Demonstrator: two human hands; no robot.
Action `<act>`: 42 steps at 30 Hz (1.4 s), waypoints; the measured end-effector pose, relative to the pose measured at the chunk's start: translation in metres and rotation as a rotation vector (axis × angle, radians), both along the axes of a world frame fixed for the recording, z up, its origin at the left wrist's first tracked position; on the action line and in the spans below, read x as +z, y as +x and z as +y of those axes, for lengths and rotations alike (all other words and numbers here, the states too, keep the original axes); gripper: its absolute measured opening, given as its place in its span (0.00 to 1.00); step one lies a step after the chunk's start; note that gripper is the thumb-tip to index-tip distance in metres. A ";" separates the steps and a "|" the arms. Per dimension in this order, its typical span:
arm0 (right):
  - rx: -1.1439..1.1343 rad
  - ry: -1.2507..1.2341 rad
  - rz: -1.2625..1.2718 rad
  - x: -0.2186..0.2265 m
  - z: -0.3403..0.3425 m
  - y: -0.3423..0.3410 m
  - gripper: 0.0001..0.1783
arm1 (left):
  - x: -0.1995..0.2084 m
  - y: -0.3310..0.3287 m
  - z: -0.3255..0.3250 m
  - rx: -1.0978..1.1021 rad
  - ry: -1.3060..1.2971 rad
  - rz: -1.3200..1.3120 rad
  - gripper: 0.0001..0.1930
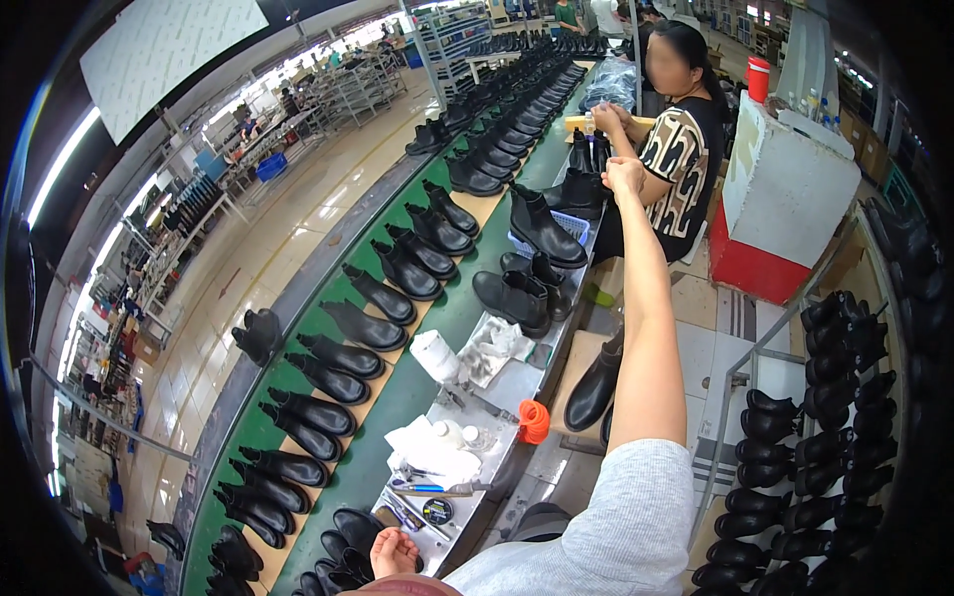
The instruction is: Assemble and inspect shoes on a factory production line.
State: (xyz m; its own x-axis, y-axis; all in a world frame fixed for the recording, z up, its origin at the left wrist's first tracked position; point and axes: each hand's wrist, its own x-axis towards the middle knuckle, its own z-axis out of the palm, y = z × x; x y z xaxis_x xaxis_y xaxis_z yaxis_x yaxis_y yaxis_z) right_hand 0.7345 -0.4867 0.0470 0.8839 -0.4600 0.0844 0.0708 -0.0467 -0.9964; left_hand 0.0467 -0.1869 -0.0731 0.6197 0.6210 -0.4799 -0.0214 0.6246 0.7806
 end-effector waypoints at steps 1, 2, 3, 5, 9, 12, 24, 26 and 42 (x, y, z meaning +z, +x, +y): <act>-0.005 -0.032 0.019 0.003 0.004 0.000 0.07 | -0.002 0.003 0.002 -0.011 -0.006 0.008 0.03; -0.012 -0.045 0.007 0.004 0.000 0.002 0.08 | -0.004 0.008 0.001 -0.006 -0.016 0.016 0.03; -0.016 -0.042 0.009 0.004 -0.002 0.005 0.08 | -0.005 0.012 0.001 -0.009 -0.013 0.018 0.03; 0.016 -0.085 -0.001 0.004 -0.006 0.010 0.08 | -0.005 0.020 -0.001 -0.041 -0.011 0.034 0.03; 0.004 -0.049 -0.005 -0.004 0.003 0.016 0.08 | -0.001 0.026 -0.002 -0.050 -0.017 0.036 0.04; -0.012 -0.049 -0.035 -0.013 -0.004 0.022 0.06 | -0.002 0.029 -0.002 -0.057 -0.021 0.027 0.04; 0.000 -0.005 -0.047 -0.019 0.009 0.028 0.08 | 0.010 0.029 -0.006 -0.016 -0.027 0.037 0.04; 0.017 0.028 -0.053 -0.020 0.015 0.027 0.09 | 0.010 0.027 -0.006 0.002 -0.026 0.044 0.03; -0.028 0.027 -0.039 -0.042 -0.014 0.038 0.08 | 0.029 0.034 -0.021 0.005 -0.039 0.084 0.03</act>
State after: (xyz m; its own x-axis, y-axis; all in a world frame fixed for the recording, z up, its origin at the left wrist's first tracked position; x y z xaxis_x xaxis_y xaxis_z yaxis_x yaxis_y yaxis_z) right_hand 0.7725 -0.5010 0.0054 0.8670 -0.4870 0.1059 0.1090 -0.0221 -0.9938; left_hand 0.0805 -0.2077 -0.0442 0.5734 0.6037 -0.5538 0.0402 0.6544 0.7551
